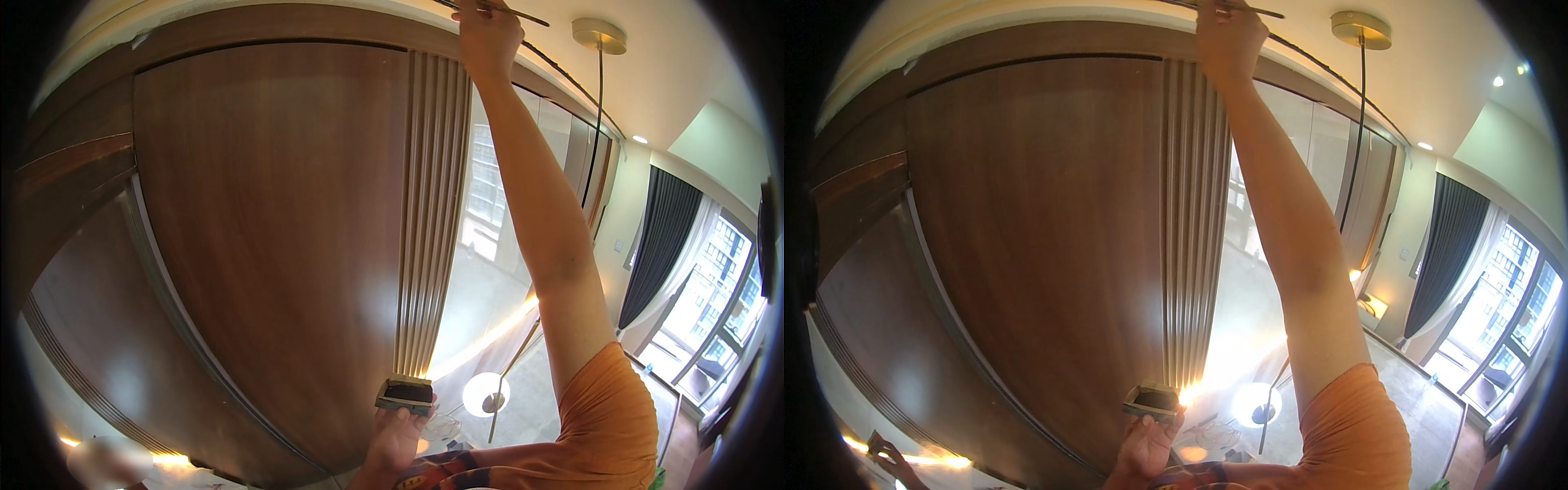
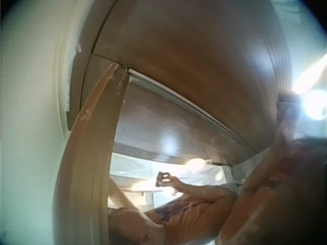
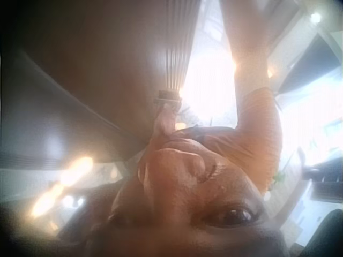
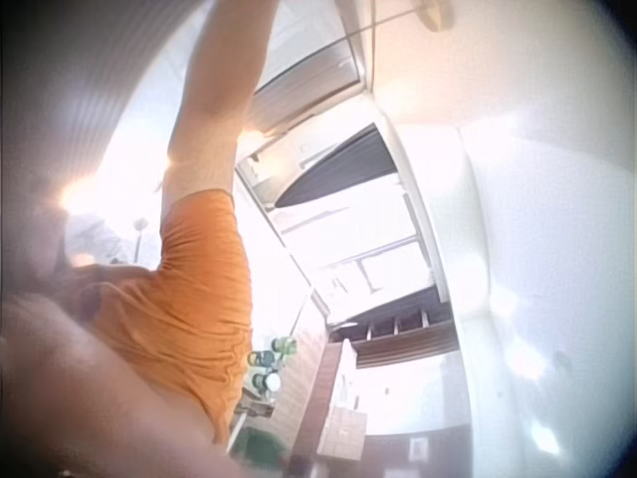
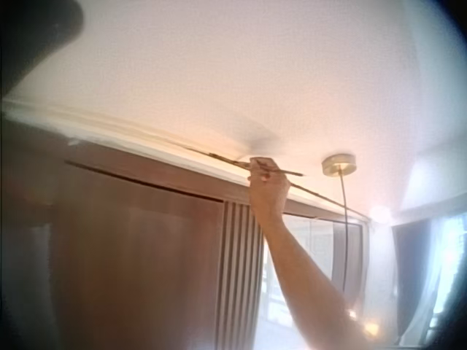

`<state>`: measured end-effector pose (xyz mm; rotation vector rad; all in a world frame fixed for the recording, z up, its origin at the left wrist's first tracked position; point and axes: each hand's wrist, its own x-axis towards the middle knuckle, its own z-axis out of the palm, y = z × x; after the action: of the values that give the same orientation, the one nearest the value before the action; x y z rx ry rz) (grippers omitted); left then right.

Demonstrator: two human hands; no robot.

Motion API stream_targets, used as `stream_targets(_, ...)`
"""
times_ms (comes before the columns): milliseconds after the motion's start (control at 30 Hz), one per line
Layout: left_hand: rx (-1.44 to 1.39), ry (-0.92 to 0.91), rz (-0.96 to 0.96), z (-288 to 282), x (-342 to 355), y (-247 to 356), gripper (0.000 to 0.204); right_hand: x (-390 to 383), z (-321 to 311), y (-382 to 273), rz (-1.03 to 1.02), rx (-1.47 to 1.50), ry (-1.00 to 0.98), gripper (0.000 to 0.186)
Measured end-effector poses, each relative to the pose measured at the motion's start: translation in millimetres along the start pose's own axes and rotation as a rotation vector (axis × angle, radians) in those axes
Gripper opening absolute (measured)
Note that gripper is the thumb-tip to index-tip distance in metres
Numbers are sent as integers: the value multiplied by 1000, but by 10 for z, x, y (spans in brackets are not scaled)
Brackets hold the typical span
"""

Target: The person uses a small brush to apply dark paint to the upper edge of a wooden ceiling panel, repeatedly dipping the brush into a small container and painting along the trim. The person then walks to a nearby shelf and refills the container from a larger paint can.

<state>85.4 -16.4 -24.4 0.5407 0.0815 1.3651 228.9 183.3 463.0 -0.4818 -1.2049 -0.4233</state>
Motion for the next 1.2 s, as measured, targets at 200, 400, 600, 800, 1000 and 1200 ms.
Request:
stream_targets(200, -13, -11, -14, 1, -6, -5, 43, -56, 188, -226, -28, 185, -109, 29)
stream_targets(400, -22, 1, -7, -18, 1, -14, 45, -70, 193, -353, 44, 373, -212, 26)
stream_targets(600, -30, -3, -17, -56, 23, -15, 46, 11, 133, -107, 82, 184, -116, 25)
stream_targets(800, -33, 30, -25, -74, 5, -60, 48, 77, -38, 253, 16, -10, -22, 23)
stream_targets(1000, -36, 20, -12, -99, 5, -75, 47, 73, -50, 212, -209, -190, 20, 24)
stream_targets(1200, -27, -3, 7, -35, 6, -52, 45, 31, 65, -127, -129, -44, -128, 24)
